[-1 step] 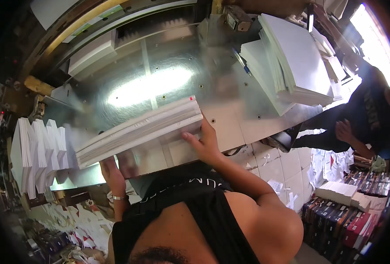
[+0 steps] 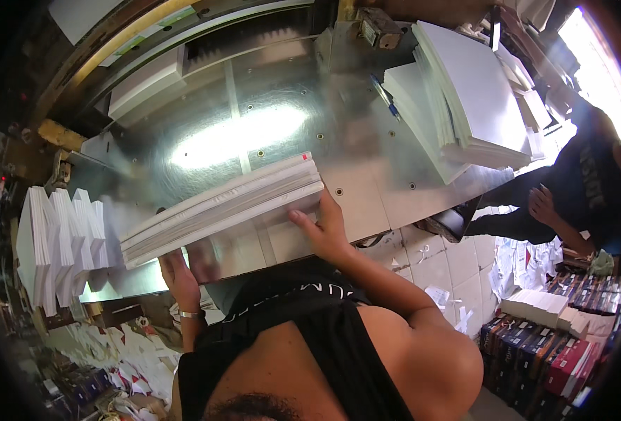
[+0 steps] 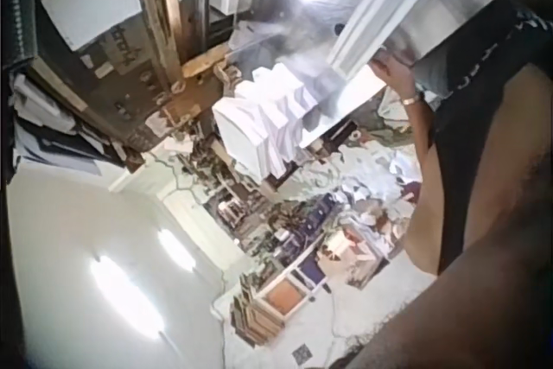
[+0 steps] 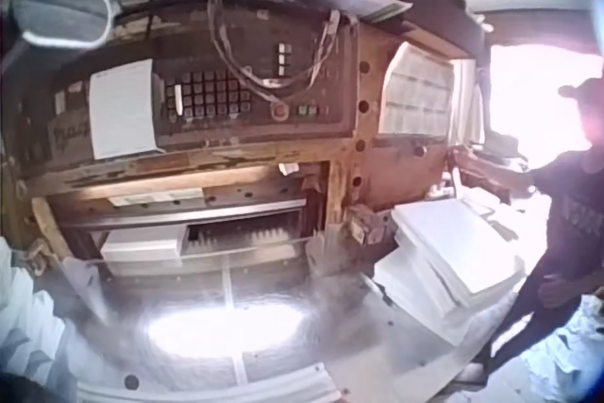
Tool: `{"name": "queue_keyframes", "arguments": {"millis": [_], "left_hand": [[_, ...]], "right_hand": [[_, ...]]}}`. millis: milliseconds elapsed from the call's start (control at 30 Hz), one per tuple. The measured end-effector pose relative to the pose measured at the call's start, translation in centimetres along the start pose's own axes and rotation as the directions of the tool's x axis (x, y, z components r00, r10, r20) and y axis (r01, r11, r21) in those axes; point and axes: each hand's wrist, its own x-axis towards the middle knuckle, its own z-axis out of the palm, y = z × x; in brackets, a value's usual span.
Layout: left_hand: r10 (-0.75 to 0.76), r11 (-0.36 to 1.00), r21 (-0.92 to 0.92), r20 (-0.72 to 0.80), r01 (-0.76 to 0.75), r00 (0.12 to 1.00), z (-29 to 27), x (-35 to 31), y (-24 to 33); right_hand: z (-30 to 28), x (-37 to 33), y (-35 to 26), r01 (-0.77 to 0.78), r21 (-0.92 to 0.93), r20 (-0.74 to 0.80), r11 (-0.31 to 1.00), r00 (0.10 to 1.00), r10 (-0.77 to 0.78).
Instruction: The person aligns and organizes stacks of white paper on a metal table, repeatedly flipping and tapping them against the machine's guide to ensure they are flush before sliding them under the cutting blade.
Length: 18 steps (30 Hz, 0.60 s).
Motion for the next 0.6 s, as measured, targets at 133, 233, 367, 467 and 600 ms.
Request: {"name": "queue_keyframes", "arguments": {"millis": [133,233,367,467,600], "left_hand": [[0.049,0.996,0.079,-0.029,-0.046,0.998,-0.2,0.0,0.3],[-0.195,0.933,0.310,0.015,0.181,0.981,0.7,-0.3,4.2],[0.070,0.894,0.400,0.325,-0.204,0.943,-2.3,2.4,0.3],[0.074,0.856,0.468,0.308,-0.219,0.949,-2.4,3.2,0.5],[0.241,0.812,0.427,0.375,-0.398,0.895,-2.8,3.2,-0.4]], "right_hand": [[0.5,0.3,0.9,0.059,-0.100,-0.020,0.993,0.998,-0.061],[-0.2,0.2,3.1,0.083,-0.220,-0.003,0.972,0.996,-0.086],[-2.6,2.2,2.3,-0.117,-0.095,0.205,0.989,0.969,0.134],[-4.9,3.5,2.7,0.057,-0.389,0.353,0.920,0.931,0.092],[-3.5,2.9,1.4,0.186,-0.432,0.330,0.882,0.943,-0.037]]}}
